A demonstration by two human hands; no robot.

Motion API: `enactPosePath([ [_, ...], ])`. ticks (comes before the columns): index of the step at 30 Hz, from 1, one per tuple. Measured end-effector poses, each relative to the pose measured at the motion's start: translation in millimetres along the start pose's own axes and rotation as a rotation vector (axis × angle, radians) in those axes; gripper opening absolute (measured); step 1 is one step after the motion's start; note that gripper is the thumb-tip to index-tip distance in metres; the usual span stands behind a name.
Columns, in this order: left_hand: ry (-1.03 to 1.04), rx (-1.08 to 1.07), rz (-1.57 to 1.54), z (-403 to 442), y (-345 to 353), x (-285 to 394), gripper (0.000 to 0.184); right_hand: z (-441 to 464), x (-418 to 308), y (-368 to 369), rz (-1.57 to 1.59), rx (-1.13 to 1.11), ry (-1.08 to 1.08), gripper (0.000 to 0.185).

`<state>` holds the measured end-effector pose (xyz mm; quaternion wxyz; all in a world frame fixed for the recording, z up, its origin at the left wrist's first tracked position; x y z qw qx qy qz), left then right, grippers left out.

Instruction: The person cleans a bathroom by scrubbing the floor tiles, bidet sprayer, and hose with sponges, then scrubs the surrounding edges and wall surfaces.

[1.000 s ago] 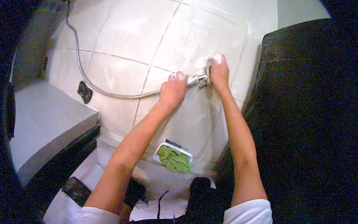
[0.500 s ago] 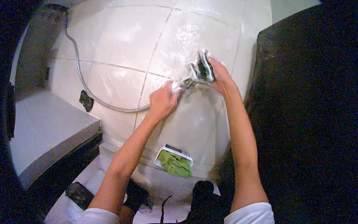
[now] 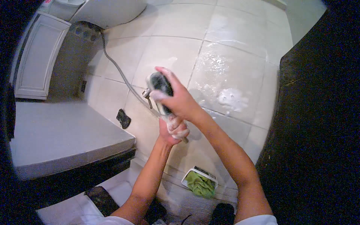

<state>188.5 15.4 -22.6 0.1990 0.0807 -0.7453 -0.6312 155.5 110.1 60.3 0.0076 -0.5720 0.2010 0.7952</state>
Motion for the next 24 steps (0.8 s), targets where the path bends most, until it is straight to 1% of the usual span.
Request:
enactPosePath([
  [1,-0.021,-0.029,0.04,-1.1,2.1,1.4,0.031,2.2,-13.0,7.4,-0.127,-0.006,0.108,0.048],
  [2,-0.044,-0.055,0.078,-2.9,3.6,0.9,0.029,3.3,-8.2,8.4,-0.125,-0.01,0.121,0.048],
  [4,-0.042,-0.003,0.013,-6.4,6.0,-0.8,0.029,5.1,9.4,0.0,-0.191,0.1,0.171,0.036],
  [5,-0.043,0.036,-0.044,-7.6,6.3,-0.2,0.028,3.2,14.7,-3.7,-0.255,0.202,0.078,0.028],
  [6,-0.038,0.039,-0.047,-8.8,5.9,-0.4,0.028,3.2,24.0,-5.7,-0.255,0.197,0.083,0.028],
  [8,0.024,0.017,-0.142,-8.8,7.8,0.8,0.027,7.4,33.0,-6.7,-0.012,0.188,0.292,0.024],
  [9,0.023,0.02,-0.146,-9.0,8.6,0.7,0.027,1.2,41.2,-3.7,0.37,0.142,0.538,0.025],
  [10,-0.001,-0.018,-0.149,-8.5,16.3,2.2,0.027,-0.5,39.0,-1.8,0.37,0.144,0.54,0.025],
  [12,-0.021,-0.052,-0.155,-7.5,21.0,5.0,0.027,-3.7,34.9,12.4,0.382,-0.038,0.522,0.024],
  [13,-0.026,0.023,-0.091,-7.3,16.9,6.6,0.026,0.0,36.8,14.5,0.336,-0.155,0.49,0.032],
  [14,-0.032,0.1,-0.026,-7.9,12.7,8.2,0.026,-3.8,37.6,11.8,0.339,-0.154,0.496,0.032],
  [15,-0.044,0.035,-0.054,-8.2,6.1,9.4,0.03,-9.2,40.2,6.0,0.092,-0.142,0.554,0.037],
  [16,-0.041,0.039,-0.055,-6.8,3.4,12.7,0.03,-12.2,37.7,2.9,-0.158,-0.132,0.606,0.043],
  [17,-0.027,0.367,0.207,-7.0,-14.5,18.8,0.032,-14.6,28.9,6.9,-0.446,-0.287,0.76,0.058],
  [18,0.033,0.557,0.353,-10.2,-22.9,20.8,0.037,-27.6,36.2,15.6,-0.45,-0.292,0.763,0.058],
  [19,0.063,0.759,0.507,-11.9,-12.9,24.4,0.049,-41.3,36.5,23.1,-0.738,-0.184,0.454,0.061],
  [20,0.061,0.762,0.5,-10.7,-16.4,20.9,0.049,-45.5,21.1,32.0,-1.003,-0.069,0.132,0.064],
  [21,0.089,0.785,0.69,-10.2,-19.8,22.0,0.051,-39.0,30.6,24.8,-0.996,-0.097,0.284,0.068],
  [22,0.115,0.802,0.882,-8.8,-20.9,22.3,0.054,-32.1,36.6,19.8,-0.998,-0.098,0.29,0.068],
  [23,0.14,0.799,0.76,-5.1,-12.7,18.0,0.049,-28.6,42.6,11.6,-0.793,-0.01,0.24,0.068],
  [24,0.128,0.809,0.75,-5.7,-8.7,18.4,0.049,-30.5,48.2,3.9,-0.592,0.075,0.194,0.068],
])
Point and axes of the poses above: each hand's wrist, its own z-axis towards the middle knuckle, its own y-axis out of the palm, x = y × z, the point moved 5 cm from there along z, towards the middle knuckle, and after that the axes turned 10 degrees about z, right-handed, at the moved point
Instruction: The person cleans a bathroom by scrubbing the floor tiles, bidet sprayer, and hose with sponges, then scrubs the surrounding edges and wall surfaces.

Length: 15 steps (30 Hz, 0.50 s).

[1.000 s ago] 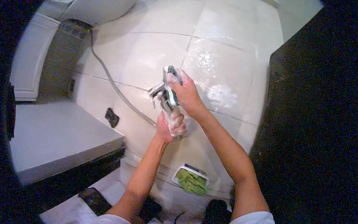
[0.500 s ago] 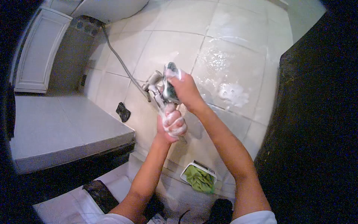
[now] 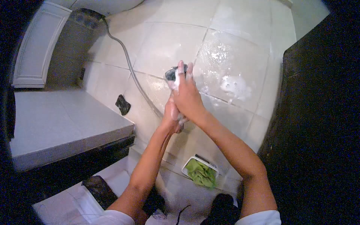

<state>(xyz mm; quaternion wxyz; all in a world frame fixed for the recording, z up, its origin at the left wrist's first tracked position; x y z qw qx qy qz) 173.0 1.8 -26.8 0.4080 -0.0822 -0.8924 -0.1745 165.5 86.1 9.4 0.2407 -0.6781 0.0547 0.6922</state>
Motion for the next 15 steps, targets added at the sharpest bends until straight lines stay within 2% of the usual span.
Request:
enactPosePath([
  [2,-0.288,0.014,0.164,-0.3,-4.1,-2.9,0.049,-3.8,7.0,-6.9,0.11,0.015,-0.005,0.067],
  [3,-0.285,0.015,0.158,1.8,-7.9,-3.2,0.049,-14.6,4.6,-8.6,-0.02,-0.064,-0.059,0.067],
  [4,-0.143,-0.088,0.008,5.4,-8.4,0.4,0.048,-28.3,-2.2,-6.1,-0.148,-0.146,-0.113,0.068],
  [5,0.0,-0.188,-0.136,6.6,-9.5,7.2,0.048,-47.1,-11.7,-4.3,-0.198,-0.139,-0.157,0.06],
  [6,0.001,-0.183,-0.136,13.5,-14.0,10.0,0.048,-62.5,-5.8,3.3,-0.194,-0.142,-0.158,0.06],
  [8,0.012,-0.183,-0.376,32.3,-16.2,25.9,0.049,-76.6,15.8,10.6,0.163,-0.014,0.028,0.053],
  [9,0.052,-0.171,-0.4,35.3,-19.2,32.4,0.045,-69.8,20.4,10.5,0.431,-0.035,0.094,0.046],
  [10,0.051,-0.172,-0.403,35.9,-15.9,38.3,0.045,-53.2,11.4,7.2,0.428,-0.036,0.095,0.046],
  [12,0.275,-0.024,-0.199,30.8,-15.7,57.3,0.041,-20.7,-1.6,-0.8,0.707,0.111,0.216,0.045],
  [13,0.223,-0.026,-0.246,30.6,-11.7,58.8,0.038,-7.2,-17.8,-5.5,0.485,0.117,0.144,0.042],
  [14,0.223,-0.027,-0.246,31.9,-14.7,58.3,0.038,-8.4,-17.0,1.6,0.484,0.118,0.144,0.042],
  [15,0.278,-0.143,-0.225,33.7,-15.7,61.7,0.035,-11.4,-19.4,7.3,0.321,0.154,-0.004,0.042],
])
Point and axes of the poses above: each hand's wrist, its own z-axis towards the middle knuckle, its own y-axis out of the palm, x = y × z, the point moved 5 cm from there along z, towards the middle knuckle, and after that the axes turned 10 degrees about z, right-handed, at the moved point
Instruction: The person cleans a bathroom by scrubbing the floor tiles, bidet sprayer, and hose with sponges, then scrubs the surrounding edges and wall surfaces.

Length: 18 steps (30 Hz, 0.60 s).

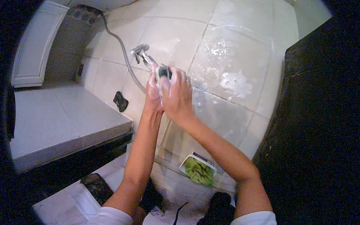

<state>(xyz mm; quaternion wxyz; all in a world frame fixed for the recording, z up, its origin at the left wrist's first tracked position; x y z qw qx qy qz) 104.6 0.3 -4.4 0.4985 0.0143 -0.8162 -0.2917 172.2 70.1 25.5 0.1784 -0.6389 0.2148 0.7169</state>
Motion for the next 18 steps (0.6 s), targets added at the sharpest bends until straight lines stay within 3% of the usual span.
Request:
enactPosePath([
  [1,0.041,-0.121,0.007,-0.8,6.9,6.2,0.033,-5.5,-4.2,3.7,-0.151,0.009,-0.161,0.042],
  [5,-0.031,0.117,-0.109,-9.4,-2.4,11.5,0.028,-34.0,14.2,-4.8,0.09,-0.023,0.017,0.04],
  [9,0.085,-0.052,-0.132,-8.4,-1.4,26.6,0.027,-6.7,10.7,-14.9,0.072,-0.252,0.055,0.042],
  [11,0.105,-0.006,-0.181,-16.8,8.8,41.9,0.027,-1.9,3.6,-1.8,0.161,-0.233,-0.011,0.044],
  [13,0.161,0.068,-0.145,-21.7,8.1,57.8,0.028,-4.5,-1.4,11.0,-0.116,-0.24,-0.249,0.048],
  [14,0.155,0.159,-0.068,-25.0,4.6,60.6,0.034,-7.8,-2.3,15.4,-0.141,-0.26,-0.269,0.051],
  [15,0.154,0.158,-0.066,-29.0,2.3,64.4,0.034,-8.0,-2.6,14.3,-0.14,-0.258,-0.268,0.051],
  [17,0.129,-0.006,-0.172,-41.3,10.0,75.4,0.041,-16.5,-18.0,19.0,-0.305,-0.314,-0.539,0.048],
  [18,0.135,0.182,-0.208,-46.1,7.2,76.9,0.045,-16.6,-16.5,20.3,-0.305,-0.312,-0.541,0.048],
])
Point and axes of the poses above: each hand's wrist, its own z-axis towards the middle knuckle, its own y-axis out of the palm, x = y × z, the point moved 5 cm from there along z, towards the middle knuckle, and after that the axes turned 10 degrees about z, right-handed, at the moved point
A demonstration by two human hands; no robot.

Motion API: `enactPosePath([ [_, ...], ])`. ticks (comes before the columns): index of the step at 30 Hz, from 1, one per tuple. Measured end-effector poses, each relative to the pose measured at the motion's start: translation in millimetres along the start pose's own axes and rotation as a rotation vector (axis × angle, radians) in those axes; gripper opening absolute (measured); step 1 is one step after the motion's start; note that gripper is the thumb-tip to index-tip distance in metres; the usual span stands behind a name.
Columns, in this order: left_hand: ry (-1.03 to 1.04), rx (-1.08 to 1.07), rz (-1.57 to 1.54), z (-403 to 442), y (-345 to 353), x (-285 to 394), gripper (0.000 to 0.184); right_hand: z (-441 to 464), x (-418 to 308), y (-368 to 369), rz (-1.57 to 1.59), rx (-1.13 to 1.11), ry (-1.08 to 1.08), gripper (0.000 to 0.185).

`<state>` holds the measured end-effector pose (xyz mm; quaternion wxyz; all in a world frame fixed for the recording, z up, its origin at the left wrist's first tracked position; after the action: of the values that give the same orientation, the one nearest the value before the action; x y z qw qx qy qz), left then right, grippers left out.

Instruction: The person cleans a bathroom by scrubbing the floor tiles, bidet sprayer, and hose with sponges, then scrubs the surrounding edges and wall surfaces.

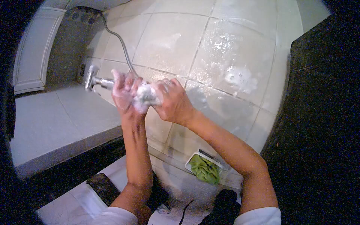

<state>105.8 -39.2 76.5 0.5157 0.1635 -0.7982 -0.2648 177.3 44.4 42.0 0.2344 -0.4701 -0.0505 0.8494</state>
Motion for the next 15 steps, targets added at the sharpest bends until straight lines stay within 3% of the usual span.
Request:
enactPosePath([
  [2,0.059,0.02,0.043,-8.3,1.3,9.3,0.045,0.4,-5.6,5.0,-0.046,-0.021,-0.149,0.046],
  [10,0.184,0.173,0.248,-28.5,7.7,15.4,0.042,-9.3,2.3,10.7,0.078,-0.029,-0.097,0.043],
  [15,0.177,0.15,0.201,-40.4,0.5,20.4,0.041,-14.4,4.6,8.5,0.096,-0.056,-0.121,0.042],
])
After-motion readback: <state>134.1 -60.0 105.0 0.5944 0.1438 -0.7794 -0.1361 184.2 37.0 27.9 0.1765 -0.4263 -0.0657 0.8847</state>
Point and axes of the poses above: each hand's wrist, its own z-axis towards the middle knuckle, its own y-axis out of the palm, x = y × z, the point moved 5 cm from there along z, towards the middle knuckle, and after that the axes turned 10 degrees about z, right-handed, at the moved point
